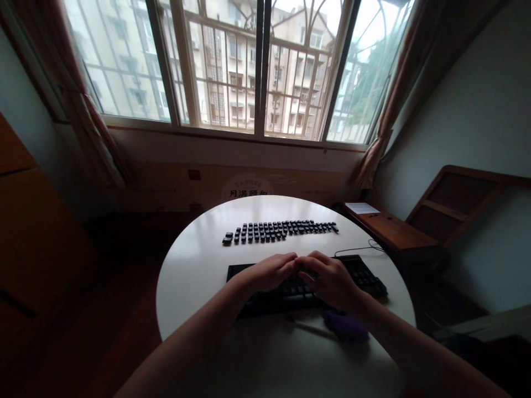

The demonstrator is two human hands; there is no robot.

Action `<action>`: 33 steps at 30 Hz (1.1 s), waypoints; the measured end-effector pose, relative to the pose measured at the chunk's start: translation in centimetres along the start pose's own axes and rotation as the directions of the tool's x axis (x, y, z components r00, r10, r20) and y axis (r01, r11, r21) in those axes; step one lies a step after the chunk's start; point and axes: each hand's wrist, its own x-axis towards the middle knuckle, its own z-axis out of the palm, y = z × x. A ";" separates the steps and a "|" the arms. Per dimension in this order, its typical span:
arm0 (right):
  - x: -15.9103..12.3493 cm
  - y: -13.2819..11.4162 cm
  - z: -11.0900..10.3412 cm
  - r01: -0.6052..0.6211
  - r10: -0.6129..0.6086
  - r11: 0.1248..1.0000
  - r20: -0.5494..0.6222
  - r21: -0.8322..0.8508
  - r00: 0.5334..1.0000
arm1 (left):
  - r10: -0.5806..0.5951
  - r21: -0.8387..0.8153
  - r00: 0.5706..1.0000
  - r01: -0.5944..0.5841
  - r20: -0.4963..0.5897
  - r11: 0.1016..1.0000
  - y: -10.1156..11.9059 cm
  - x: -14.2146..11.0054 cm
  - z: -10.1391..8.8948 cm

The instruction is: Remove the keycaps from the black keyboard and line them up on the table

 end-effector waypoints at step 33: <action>15.6 11.9 4.0 0.268 0.190 0.858 0.755 -0.439 0.628 | -0.253 0.036 0.930 0.272 -0.266 0.962 -2.2 -1.0 -3.4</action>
